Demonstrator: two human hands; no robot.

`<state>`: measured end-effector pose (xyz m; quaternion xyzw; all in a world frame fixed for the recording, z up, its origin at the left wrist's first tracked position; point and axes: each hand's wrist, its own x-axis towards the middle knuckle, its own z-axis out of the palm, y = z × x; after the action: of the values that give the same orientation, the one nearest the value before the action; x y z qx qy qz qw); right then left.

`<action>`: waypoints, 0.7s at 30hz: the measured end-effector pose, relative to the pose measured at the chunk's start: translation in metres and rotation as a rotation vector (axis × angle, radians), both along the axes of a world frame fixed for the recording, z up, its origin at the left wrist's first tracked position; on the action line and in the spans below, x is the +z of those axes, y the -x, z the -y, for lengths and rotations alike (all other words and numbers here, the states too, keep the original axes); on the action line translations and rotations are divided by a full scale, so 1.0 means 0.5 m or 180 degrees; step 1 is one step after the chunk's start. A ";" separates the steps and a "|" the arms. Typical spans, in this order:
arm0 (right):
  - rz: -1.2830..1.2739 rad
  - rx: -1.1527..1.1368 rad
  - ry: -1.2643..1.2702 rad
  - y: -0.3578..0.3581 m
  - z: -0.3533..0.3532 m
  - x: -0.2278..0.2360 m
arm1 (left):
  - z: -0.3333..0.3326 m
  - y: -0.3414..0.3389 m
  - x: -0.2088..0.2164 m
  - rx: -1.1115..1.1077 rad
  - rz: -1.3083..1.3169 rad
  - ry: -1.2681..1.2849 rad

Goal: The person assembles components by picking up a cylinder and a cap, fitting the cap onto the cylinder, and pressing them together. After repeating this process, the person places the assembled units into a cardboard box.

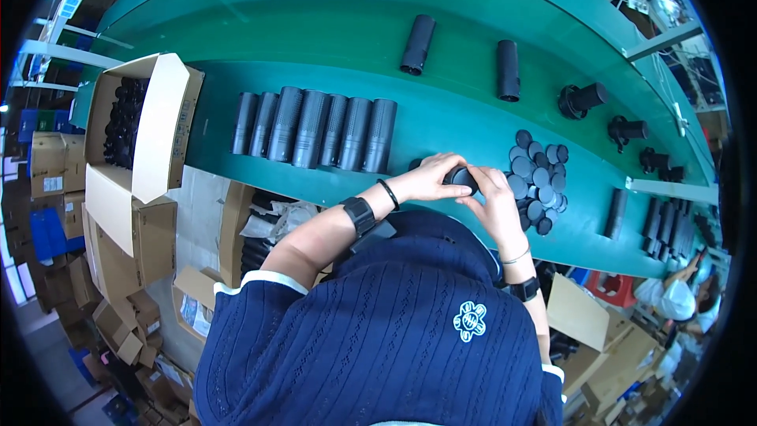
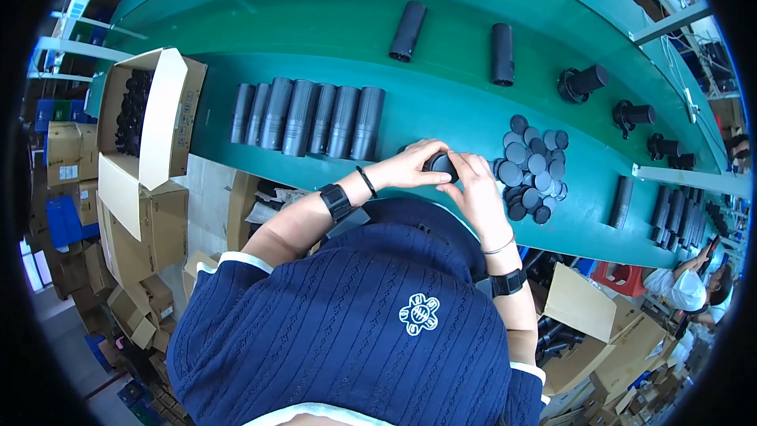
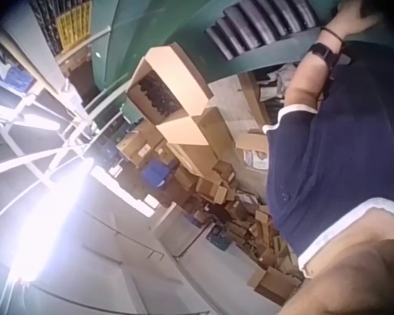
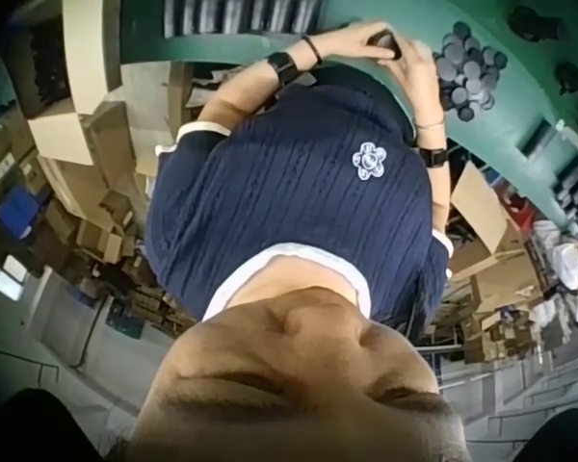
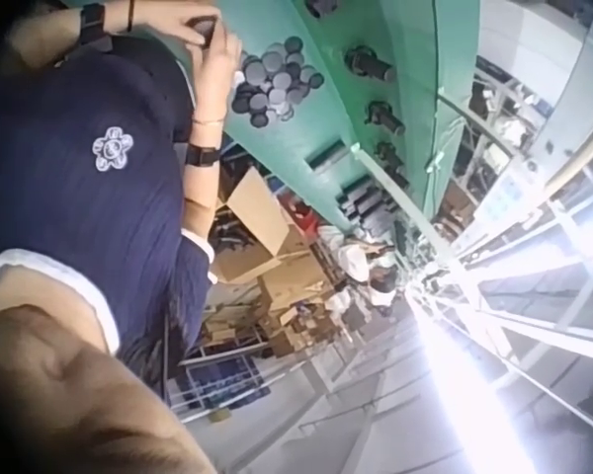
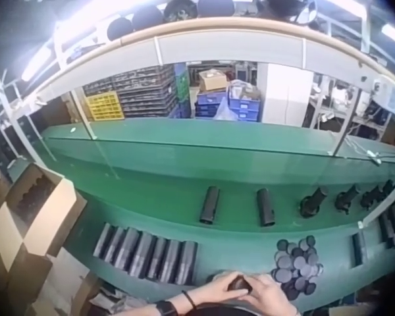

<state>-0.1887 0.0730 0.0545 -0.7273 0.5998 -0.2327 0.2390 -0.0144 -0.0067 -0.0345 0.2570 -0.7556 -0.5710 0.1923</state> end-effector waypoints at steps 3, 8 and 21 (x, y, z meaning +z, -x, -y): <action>0.0040 -0.0030 -0.0003 0.006 0.002 -0.001 | 0.001 0.000 -0.001 -0.0008 0.0029 0.0043; 0.0277 -0.0043 -0.0110 0.000 0.005 -0.004 | -0.002 -0.002 0.002 0.0010 0.0091 0.0063; 0.0094 -0.0154 0.0002 -0.019 0.002 -0.002 | 0.001 -0.002 0.003 -0.0129 0.0210 -0.0004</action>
<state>-0.1790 0.0722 0.0534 -0.7092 0.6135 -0.2493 0.2419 -0.0135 -0.0072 -0.0330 0.2605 -0.7662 -0.5664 0.1555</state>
